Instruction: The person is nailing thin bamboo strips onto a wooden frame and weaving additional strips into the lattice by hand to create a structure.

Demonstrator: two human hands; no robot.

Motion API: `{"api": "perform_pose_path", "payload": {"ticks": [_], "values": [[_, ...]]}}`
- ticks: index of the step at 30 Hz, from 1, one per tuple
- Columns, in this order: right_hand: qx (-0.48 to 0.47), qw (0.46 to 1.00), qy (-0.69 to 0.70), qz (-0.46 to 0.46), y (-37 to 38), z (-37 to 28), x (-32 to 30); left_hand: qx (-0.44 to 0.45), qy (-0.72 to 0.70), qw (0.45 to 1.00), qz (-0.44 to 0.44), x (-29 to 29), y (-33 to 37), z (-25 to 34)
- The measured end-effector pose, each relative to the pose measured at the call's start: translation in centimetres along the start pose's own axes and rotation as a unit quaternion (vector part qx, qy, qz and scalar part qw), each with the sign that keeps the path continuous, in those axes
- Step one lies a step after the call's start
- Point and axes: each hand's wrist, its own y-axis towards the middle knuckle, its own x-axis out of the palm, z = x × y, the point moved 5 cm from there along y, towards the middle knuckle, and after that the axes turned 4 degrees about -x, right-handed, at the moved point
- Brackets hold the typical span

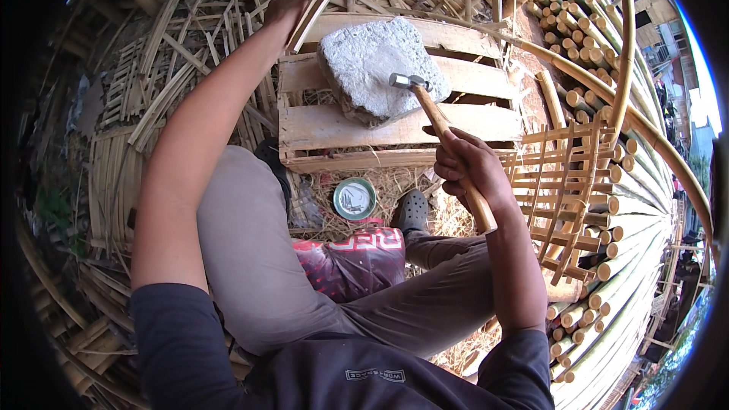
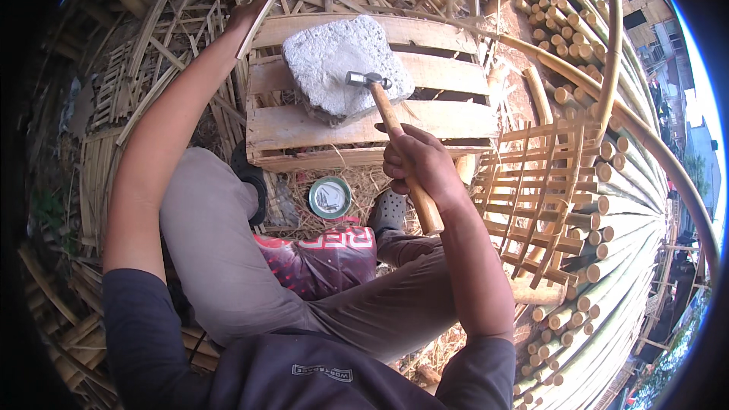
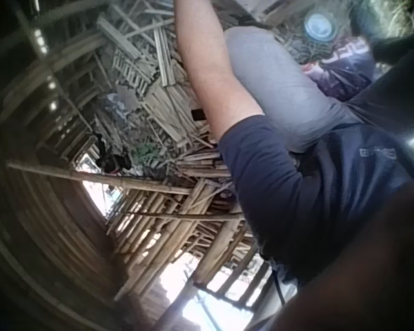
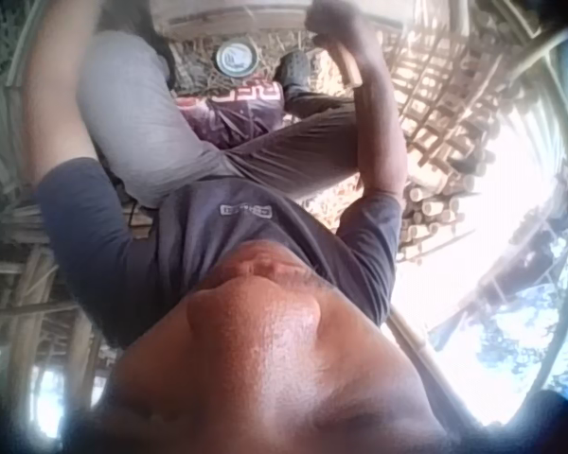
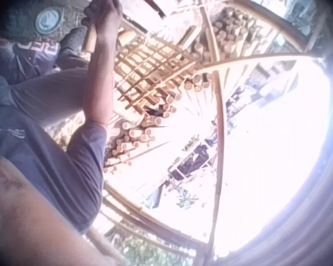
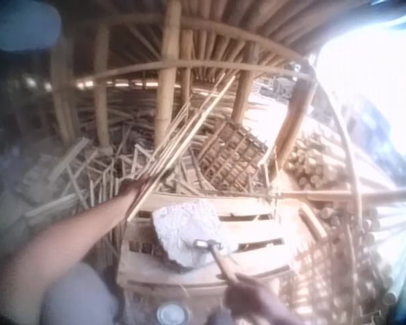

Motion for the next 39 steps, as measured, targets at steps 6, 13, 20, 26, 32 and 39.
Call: {"api": "perform_pose_path", "payload": {"ticks": [6,13,20,26,32,39], "values": [[-0.045,0.996,-0.058,0.059,0.6,-1.7,-1.6,-0.008,0.011,0.998,0.058,-2.9,3.0,-1.4],[-0.069,0.975,-0.070,0.198,1.3,-3.3,-4.5,0.033,-0.192,0.981,-0.008,-2.6,4.0,-7.7],[-0.068,0.968,-0.118,0.211,3.2,-2.7,-7.9,-0.125,-0.162,0.979,-0.024,-1.8,3.5,-8.5],[-0.106,0.881,-0.360,0.288,4.7,-2.3,-10.5,-0.071,-0.199,0.976,-0.060,-1.6,3.8,-9.5],[0.037,0.791,-0.546,0.272,6.6,-1.2,-12.7,-0.072,-0.220,0.971,-0.063,-1.5,4.5,-9.9],[0.128,0.757,-0.621,0.159,7.0,0.3,-12.3,-0.136,-0.169,0.973,-0.075,-1.6,4.1,-9.4]]}}
